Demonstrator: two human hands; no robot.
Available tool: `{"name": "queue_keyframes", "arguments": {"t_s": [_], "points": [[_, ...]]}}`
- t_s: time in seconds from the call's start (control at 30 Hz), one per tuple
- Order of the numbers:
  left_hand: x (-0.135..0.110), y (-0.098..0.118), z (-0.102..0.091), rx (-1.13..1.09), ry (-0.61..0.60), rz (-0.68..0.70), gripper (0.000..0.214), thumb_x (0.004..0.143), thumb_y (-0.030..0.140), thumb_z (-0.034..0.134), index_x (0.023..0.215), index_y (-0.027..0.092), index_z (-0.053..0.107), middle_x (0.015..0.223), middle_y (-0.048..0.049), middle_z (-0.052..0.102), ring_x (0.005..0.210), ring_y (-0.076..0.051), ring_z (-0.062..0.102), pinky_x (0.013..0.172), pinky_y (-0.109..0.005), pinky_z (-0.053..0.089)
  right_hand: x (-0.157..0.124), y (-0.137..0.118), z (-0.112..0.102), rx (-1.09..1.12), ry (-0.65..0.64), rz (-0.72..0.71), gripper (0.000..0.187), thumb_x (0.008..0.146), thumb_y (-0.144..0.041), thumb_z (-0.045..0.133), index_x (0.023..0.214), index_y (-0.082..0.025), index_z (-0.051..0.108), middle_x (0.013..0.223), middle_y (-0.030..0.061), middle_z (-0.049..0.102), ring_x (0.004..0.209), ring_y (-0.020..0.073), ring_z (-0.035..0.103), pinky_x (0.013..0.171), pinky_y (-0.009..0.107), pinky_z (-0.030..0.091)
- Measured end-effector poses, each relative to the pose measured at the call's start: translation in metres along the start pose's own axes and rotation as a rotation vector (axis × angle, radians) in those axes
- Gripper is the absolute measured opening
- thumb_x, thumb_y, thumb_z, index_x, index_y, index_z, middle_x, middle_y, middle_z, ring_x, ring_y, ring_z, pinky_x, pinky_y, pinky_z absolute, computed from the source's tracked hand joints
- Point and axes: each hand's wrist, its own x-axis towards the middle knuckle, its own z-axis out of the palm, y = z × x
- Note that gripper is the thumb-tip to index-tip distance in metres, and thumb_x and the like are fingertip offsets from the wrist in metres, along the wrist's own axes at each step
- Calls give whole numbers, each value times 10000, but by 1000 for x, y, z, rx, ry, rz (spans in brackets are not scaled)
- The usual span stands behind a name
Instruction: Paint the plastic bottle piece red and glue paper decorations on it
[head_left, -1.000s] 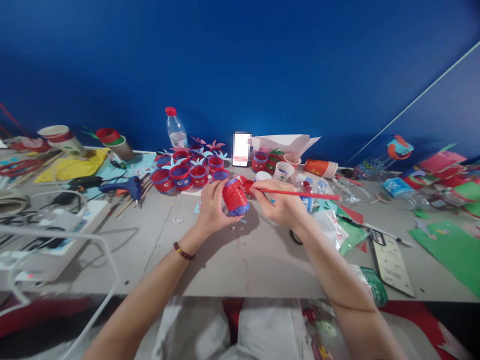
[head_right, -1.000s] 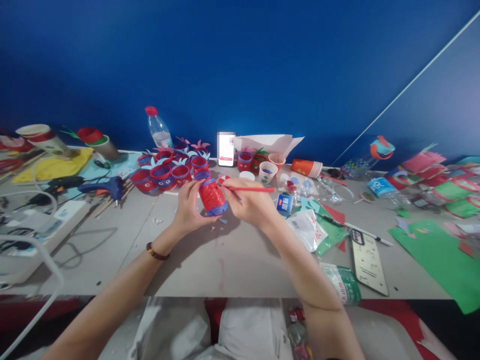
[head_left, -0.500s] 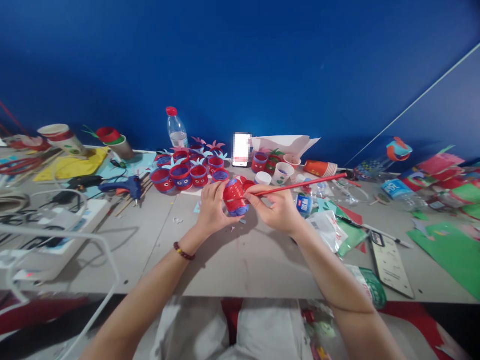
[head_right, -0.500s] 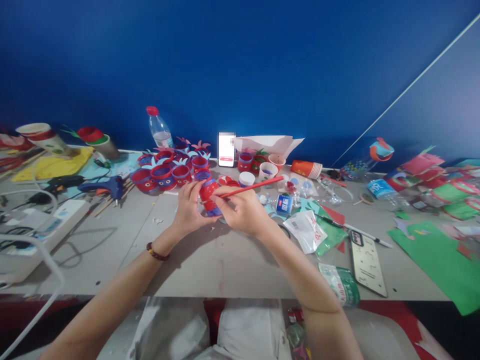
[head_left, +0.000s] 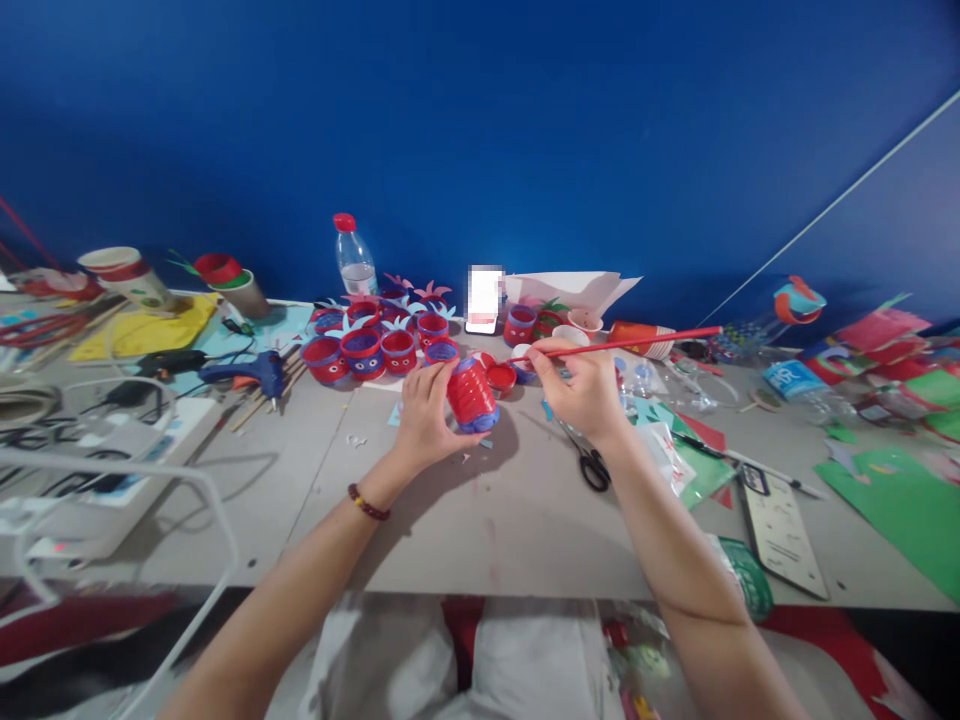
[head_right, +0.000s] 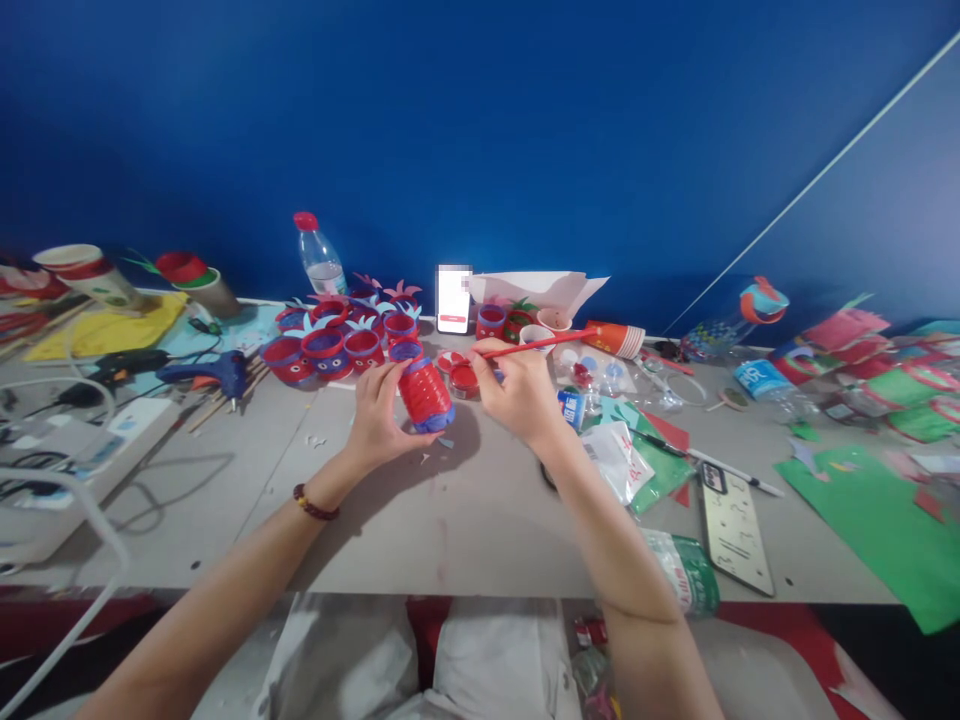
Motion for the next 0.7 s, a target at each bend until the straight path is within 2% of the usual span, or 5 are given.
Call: {"name": "queue_keyframes", "arguments": {"t_s": [0.17,0.3,0.43,0.7], "points": [[0,0,1,7,-20,-12,1137,516,581,857,1448,218,316,1290,-159,504,1190,-385,483,1061,-562,343,-5,3,7,-1,-16,-24,156,921,-220,543,897,-223,697,849,48,754,771,210,698,726,345,567],[-1,-1,1,11,-15,6,1149,505,615,849,1446,200,338,1289,-169,510,1189,-390,480,1060,-559,344,-13,-4,17,-19,-67,-68,158,925,-214,535,967,-219,687,904,66,754,807,218,699,736,355,564],[-1,0,1,38,-35,19,1112,544,590,840,1451,192,335,1297,-172,507,1191,-386,473,1057,-559,346,-17,-13,22,-69,-103,-118,159,922,-202,527,941,-227,682,892,66,756,811,226,702,725,361,564],[-3,-2,3,55,-31,55,1123,559,595,828,1468,195,304,1299,-171,509,1184,-381,470,1049,-554,345,-13,-23,17,144,-71,-115,143,901,-157,559,885,-196,696,859,61,765,784,194,719,717,321,593]]}}
